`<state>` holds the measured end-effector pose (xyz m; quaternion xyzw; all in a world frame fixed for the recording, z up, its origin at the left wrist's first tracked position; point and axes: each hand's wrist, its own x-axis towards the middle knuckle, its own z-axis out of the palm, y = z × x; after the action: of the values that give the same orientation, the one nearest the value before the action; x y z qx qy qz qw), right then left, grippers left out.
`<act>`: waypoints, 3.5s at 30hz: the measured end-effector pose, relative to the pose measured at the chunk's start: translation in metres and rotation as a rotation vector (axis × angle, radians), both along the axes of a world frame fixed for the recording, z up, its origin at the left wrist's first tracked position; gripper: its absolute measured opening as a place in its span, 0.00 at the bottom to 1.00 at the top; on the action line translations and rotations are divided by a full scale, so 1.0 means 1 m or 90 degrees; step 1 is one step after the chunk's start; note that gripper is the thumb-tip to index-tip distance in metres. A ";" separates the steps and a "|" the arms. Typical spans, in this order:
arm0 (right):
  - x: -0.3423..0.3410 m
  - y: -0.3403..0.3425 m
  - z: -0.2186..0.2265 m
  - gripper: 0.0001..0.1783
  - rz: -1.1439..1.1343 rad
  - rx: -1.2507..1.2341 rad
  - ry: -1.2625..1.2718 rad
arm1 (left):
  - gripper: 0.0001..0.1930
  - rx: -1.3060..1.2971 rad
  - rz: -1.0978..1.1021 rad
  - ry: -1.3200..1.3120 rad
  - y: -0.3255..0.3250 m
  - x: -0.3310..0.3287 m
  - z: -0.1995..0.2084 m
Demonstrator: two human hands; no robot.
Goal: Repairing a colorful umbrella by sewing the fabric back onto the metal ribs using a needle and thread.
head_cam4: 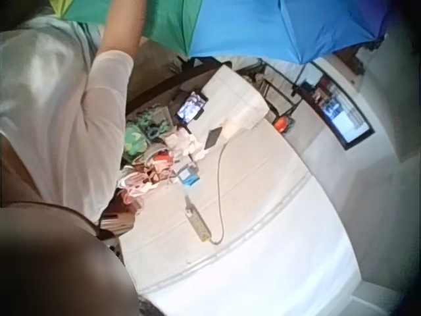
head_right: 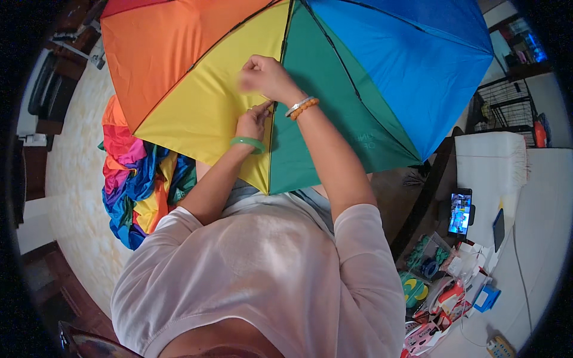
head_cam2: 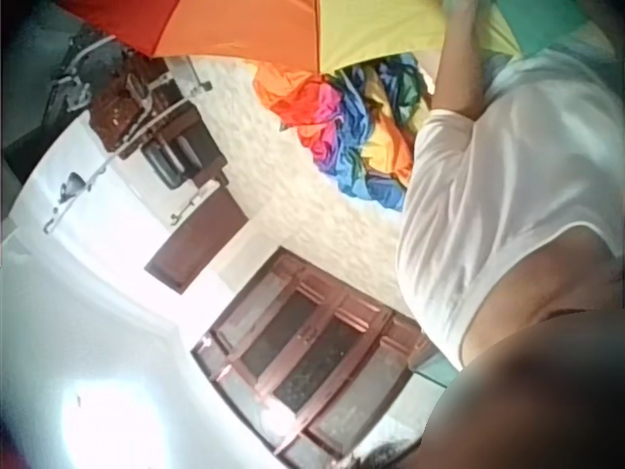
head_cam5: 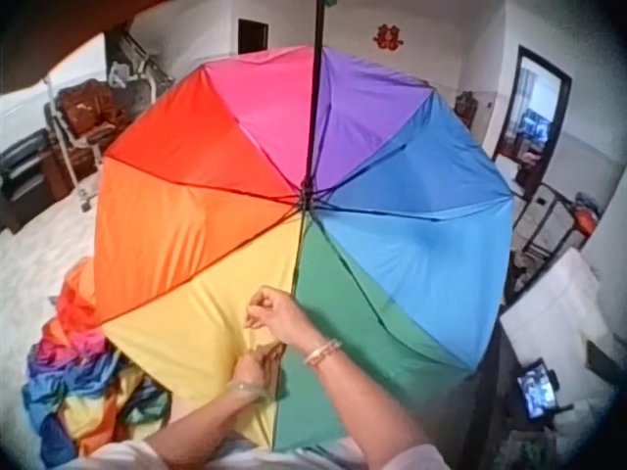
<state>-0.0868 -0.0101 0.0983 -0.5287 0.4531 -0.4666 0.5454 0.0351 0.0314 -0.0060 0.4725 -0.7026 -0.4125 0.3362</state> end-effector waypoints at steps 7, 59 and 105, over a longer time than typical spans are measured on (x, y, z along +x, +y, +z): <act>0.004 -0.002 0.000 0.01 0.002 -0.003 0.031 | 0.18 0.012 0.010 -0.010 -0.002 0.000 -0.002; -0.098 0.092 -0.054 0.03 -0.444 -0.163 0.307 | 0.13 -0.322 -0.032 -0.526 -0.011 -0.025 0.006; -0.061 -0.046 -0.048 0.03 -0.403 -0.207 0.572 | 0.10 0.227 0.103 0.282 -0.129 -0.062 0.051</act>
<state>-0.1477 -0.0562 0.0500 -0.5909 0.6990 -0.4003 0.0443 -0.0266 -0.0975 0.0452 0.4770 -0.4889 -0.5942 0.4246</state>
